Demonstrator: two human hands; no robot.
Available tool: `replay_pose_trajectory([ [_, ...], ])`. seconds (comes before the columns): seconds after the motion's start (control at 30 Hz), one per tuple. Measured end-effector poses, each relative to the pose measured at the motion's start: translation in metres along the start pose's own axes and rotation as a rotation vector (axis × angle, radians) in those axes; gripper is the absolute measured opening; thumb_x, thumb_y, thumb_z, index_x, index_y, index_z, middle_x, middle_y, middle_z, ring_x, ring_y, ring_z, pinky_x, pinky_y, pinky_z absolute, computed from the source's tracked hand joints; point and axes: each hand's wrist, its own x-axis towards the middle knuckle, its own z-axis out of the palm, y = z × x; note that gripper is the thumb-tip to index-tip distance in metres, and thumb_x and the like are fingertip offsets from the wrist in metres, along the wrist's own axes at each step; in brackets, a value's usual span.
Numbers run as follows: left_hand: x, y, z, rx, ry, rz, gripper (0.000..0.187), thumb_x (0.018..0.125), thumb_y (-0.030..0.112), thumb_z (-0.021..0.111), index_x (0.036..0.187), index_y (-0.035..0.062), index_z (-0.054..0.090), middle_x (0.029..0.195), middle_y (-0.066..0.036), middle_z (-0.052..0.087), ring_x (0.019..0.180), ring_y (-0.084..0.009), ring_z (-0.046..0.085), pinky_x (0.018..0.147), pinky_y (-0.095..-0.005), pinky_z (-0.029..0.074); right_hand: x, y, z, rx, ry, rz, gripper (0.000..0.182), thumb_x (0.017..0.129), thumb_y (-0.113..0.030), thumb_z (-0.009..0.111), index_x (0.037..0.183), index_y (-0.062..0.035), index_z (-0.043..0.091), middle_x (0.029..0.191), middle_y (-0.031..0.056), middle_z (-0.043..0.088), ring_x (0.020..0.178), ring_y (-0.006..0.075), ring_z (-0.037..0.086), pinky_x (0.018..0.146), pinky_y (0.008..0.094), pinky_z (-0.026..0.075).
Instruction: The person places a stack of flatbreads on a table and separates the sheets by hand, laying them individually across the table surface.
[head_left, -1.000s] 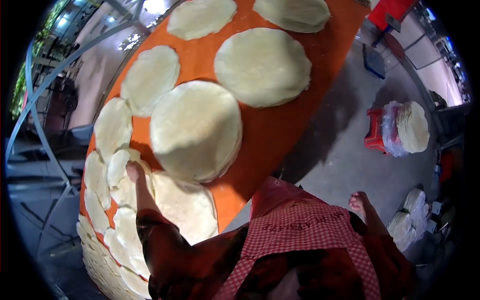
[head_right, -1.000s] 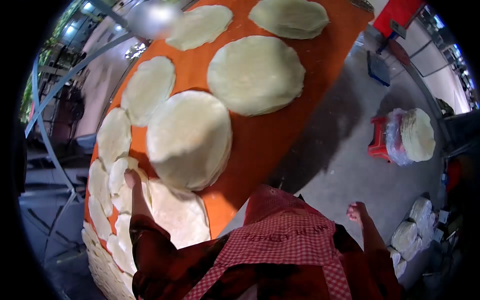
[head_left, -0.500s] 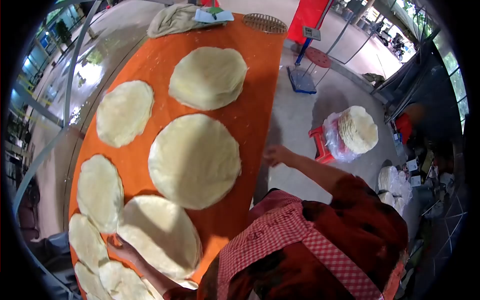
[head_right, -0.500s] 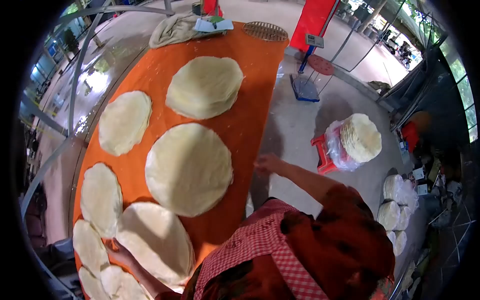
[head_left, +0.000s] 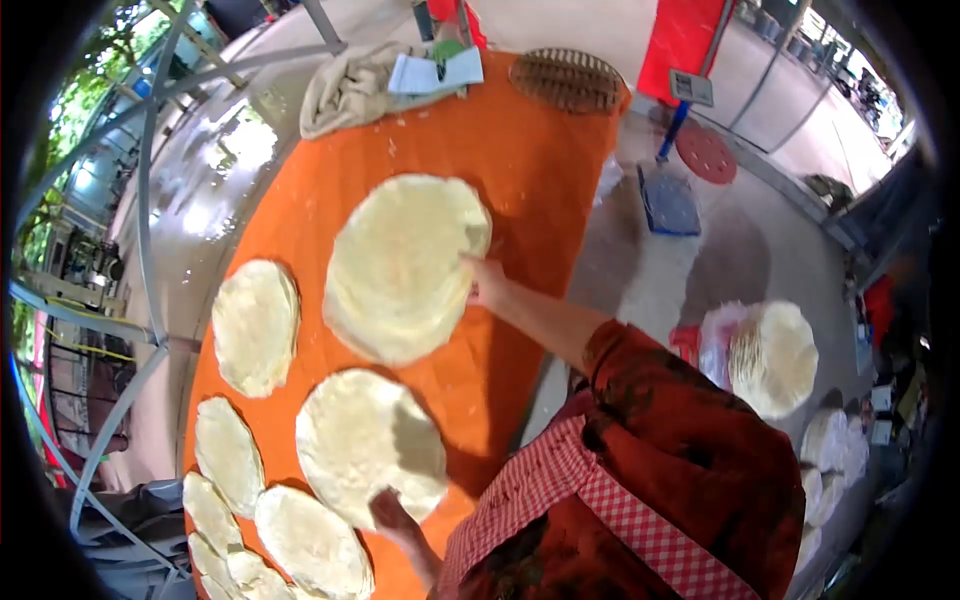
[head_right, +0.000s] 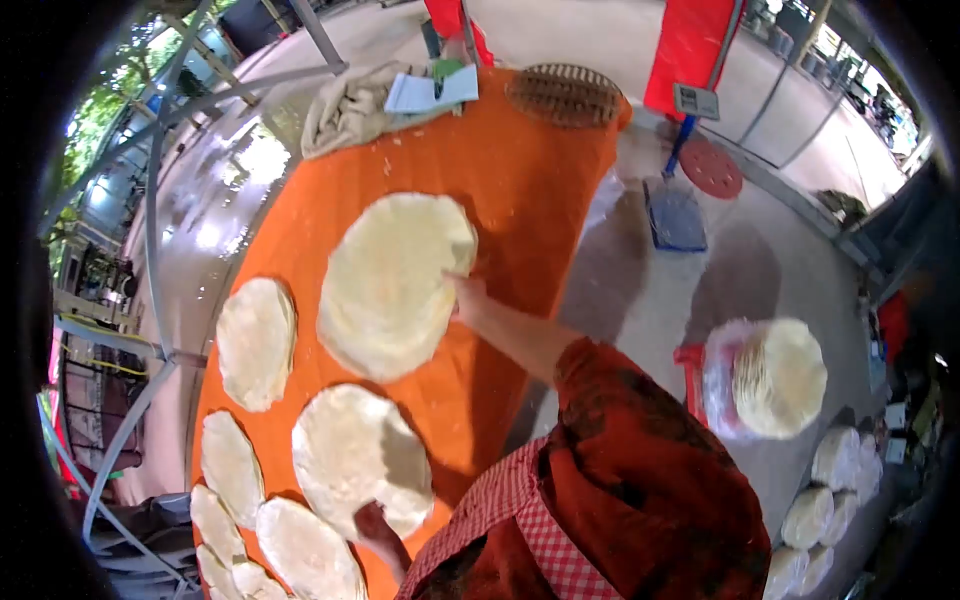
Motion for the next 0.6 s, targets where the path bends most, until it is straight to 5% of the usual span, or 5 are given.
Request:
replay_pose_trajectory([
  [0.17, -0.033, 0.103, 0.078, -0.082, -0.019, -0.118, 0.011, 0.085, -0.003, 0.055, 0.095, -0.0030, 0.059, 0.090, -0.010, 0.062, 0.076, -0.0175, 0.060, 0.071, -0.0276, 0.051, 0.027, -0.051, 0.039, -0.322, 0.051, -0.207, 0.047, 0.078, 0.001, 0.052, 0.124, -0.0087, 0.051, 0.116, 0.0149, 0.059, 0.102, 0.0332, 0.061, 0.087, 0.0497, 0.050],
  [0.23, -0.022, 0.117, 0.098, -0.125, 0.003, -0.084, 0.011, 0.087, -0.001, 0.056, 0.097, -0.0033, 0.059, 0.092, -0.010, 0.063, 0.077, -0.0177, 0.061, 0.072, -0.0280, 0.051, 0.038, -0.082, 0.080, -0.413, -0.217, -0.637, 0.039, 0.080, -0.001, 0.052, 0.117, -0.0075, 0.057, 0.112, 0.0144, 0.062, 0.100, 0.0291, 0.062, 0.089, 0.0420, 0.048],
  [0.33, 0.010, 0.167, 0.126, -0.222, 0.042, -0.063, 0.013, 0.089, 0.004, 0.056, 0.100, -0.0033, 0.058, 0.095, -0.010, 0.063, 0.080, -0.0181, 0.062, 0.075, -0.0286, 0.052, 0.034, -0.151, 0.176, -0.918, -0.244, -0.800, 0.051, 0.076, -0.008, 0.059, 0.126, -0.0048, 0.051, 0.110, 0.0184, 0.063, 0.104, 0.0336, 0.060, 0.092, 0.0396, 0.046],
  [0.47, 0.070, 0.187, 0.173, -0.816, -0.009, -0.139, 0.044, 0.093, 0.031, 0.054, 0.124, 0.0016, 0.046, 0.124, -0.013, 0.052, 0.108, -0.0262, 0.054, 0.091, -0.0464, 0.046, -0.106, -0.205, 0.269, -1.429, -0.677, -0.923, 0.062, 0.071, -0.004, 0.059, 0.131, -0.0072, 0.047, 0.102, 0.0215, 0.063, 0.097, 0.0337, 0.063, 0.079, 0.0424, 0.052],
  [0.6, 0.110, 0.192, 0.233, -1.487, -0.348, -0.244, 0.064, 0.092, 0.059, 0.040, 0.137, 0.0135, 0.038, 0.139, -0.009, 0.041, 0.124, -0.0296, 0.044, 0.100, -0.0535, 0.038, -0.160, -0.126, 0.260, -1.823, -0.994, -1.277, 0.042, 0.071, -0.003, 0.060, 0.112, -0.0033, 0.050, 0.085, 0.0216, 0.063, 0.079, 0.0378, 0.064, 0.066, 0.0484, 0.050],
])
